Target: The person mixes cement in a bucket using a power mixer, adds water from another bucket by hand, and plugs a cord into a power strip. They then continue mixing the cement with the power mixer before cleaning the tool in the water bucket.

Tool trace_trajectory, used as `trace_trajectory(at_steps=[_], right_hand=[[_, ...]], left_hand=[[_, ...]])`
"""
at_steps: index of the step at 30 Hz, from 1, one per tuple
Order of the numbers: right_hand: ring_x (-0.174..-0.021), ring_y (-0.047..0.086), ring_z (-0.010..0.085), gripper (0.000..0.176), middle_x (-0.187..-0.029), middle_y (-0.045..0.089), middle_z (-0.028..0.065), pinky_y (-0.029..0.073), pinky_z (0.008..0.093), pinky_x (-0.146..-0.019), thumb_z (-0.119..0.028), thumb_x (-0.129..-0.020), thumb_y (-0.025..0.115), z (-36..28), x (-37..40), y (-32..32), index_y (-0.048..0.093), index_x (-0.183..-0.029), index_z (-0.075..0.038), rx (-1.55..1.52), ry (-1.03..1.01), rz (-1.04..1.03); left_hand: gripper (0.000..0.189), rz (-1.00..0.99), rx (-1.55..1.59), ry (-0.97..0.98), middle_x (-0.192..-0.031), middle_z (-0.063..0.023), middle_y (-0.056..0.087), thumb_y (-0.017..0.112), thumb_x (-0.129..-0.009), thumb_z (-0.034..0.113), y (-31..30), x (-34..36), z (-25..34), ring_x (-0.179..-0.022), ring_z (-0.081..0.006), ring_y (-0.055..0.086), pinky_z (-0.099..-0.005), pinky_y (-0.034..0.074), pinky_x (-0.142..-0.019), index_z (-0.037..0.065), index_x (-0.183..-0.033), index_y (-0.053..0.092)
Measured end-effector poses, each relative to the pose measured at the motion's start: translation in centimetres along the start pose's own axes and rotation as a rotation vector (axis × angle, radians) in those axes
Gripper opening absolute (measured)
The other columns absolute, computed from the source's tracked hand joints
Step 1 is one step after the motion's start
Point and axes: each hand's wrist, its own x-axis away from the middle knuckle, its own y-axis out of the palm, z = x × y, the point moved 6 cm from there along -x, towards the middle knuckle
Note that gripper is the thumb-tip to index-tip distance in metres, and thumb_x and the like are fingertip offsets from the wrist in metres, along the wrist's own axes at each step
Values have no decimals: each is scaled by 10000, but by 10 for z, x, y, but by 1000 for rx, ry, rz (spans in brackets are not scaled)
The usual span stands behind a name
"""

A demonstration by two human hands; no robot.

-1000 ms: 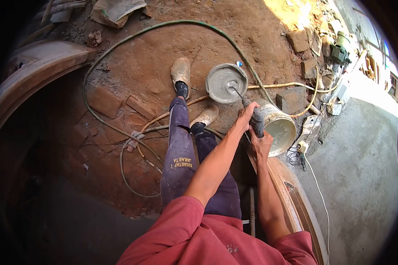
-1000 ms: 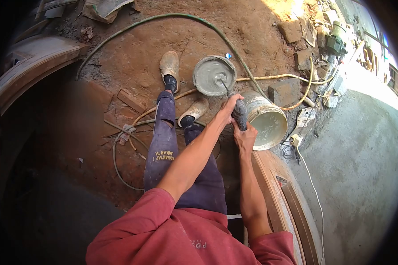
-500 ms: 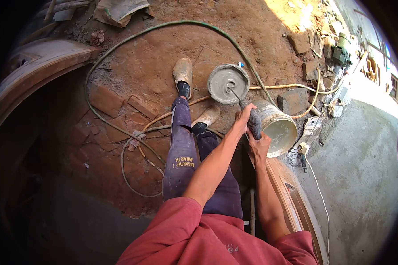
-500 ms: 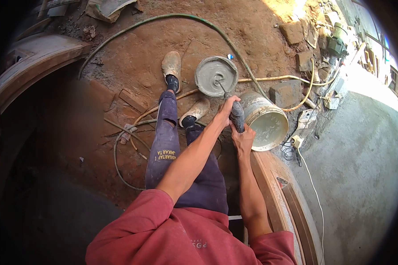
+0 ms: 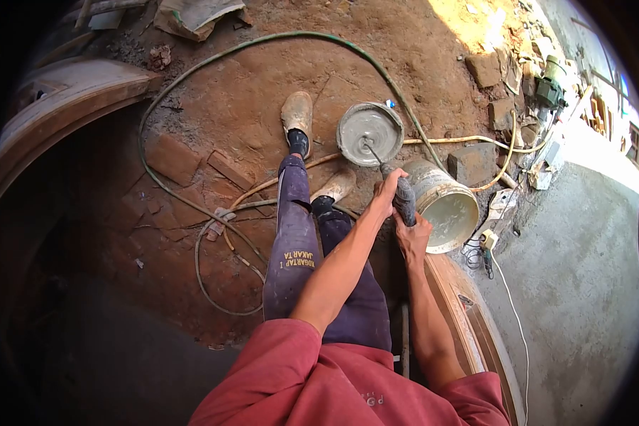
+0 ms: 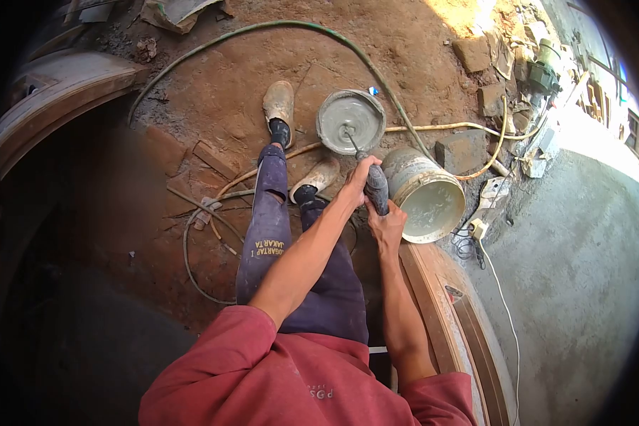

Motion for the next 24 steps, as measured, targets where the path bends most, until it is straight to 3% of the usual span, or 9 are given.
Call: trace_trajectory(at_steps=[10, 13, 19, 24], right_hand=[[-643, 652, 423, 370, -680, 632, 259, 489, 427, -594, -286, -805, 800, -5, 4, 10, 671, -814, 60, -6, -57, 16], [-648, 681, 366, 355, -717, 667, 245, 505, 422, -633, -301, -838, 770, -10, 3, 11, 714, -908, 44, 49, -58, -20], [-633, 653, 394, 364, -709, 662, 245, 501, 416, -632, -298, -837, 773, -18, 2, 13, 705, -898, 54, 12, -26, -15], [-612, 636, 390, 385, -702, 653, 250, 497, 416, -629, -312, -836, 776, -26, -1, 12, 696, -883, 61, 12, -77, 19]], left_hand=[[405, 0, 13, 3, -775, -86, 573, 749, -688, 339, -9, 7, 11, -651, -245, 585, -472, 495, -578, 39, -888, 565], [408, -20, 32, -17, -786, -92, 575, 758, -683, 324, -11, 4, 13, -664, -249, 587, -471, 497, -596, 35, -896, 562], [393, 38, -16, 60, -779, -81, 574, 756, -684, 316, -12, 13, 24, -662, -233, 587, -442, 487, -583, 49, -901, 566], [340, -62, 2, 36, -735, -66, 569, 734, -708, 327, -8, 7, 30, -622, -227, 578, -445, 482, -562, 70, -867, 578]])
